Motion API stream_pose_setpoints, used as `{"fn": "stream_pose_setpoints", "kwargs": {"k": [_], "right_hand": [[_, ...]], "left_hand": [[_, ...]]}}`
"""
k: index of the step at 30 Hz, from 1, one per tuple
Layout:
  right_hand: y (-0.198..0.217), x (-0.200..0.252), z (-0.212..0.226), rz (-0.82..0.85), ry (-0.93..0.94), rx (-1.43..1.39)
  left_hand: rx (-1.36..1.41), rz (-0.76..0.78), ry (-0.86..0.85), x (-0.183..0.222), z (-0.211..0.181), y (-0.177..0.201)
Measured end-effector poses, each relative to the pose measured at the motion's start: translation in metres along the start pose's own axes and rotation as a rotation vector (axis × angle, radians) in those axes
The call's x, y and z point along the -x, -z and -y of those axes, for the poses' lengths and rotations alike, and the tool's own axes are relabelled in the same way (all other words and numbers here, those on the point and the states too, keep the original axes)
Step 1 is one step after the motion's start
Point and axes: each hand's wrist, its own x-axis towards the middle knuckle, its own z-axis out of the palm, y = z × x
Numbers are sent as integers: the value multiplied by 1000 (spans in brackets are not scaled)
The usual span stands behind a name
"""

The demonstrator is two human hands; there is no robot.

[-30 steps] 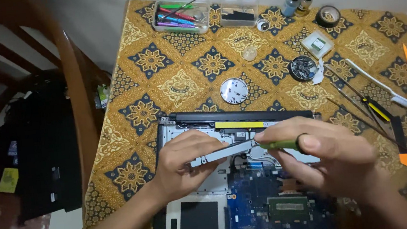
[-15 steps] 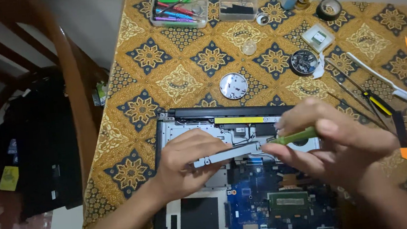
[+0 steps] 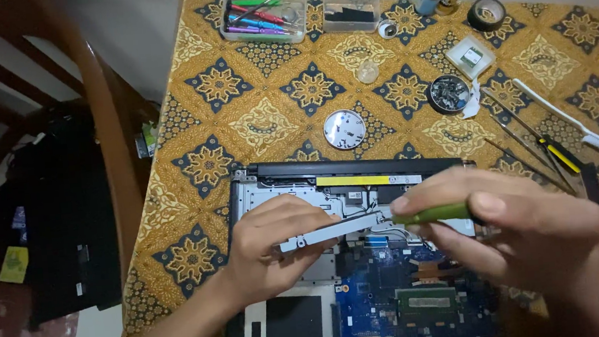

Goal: Removing a hard drive from a laptop using a screwdriver

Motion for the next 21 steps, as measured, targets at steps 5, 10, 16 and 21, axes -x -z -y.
{"fn": "stream_pose_setpoints", "kwargs": {"k": [5,10,16,21], "right_hand": [[-12,-15,1,-121,138,234],[-5,-11,7,-84,-190,-179],[-21,-7,-6,-229,171,282],[4,14,4,32,-636,-546]], "left_hand": [[-11,-2,-21,-1,-2,1],[-10,21,-3,-1,-5,4],[2,11,-19,0,-2,2],[9,22,-25,-2,-6,5]]}}
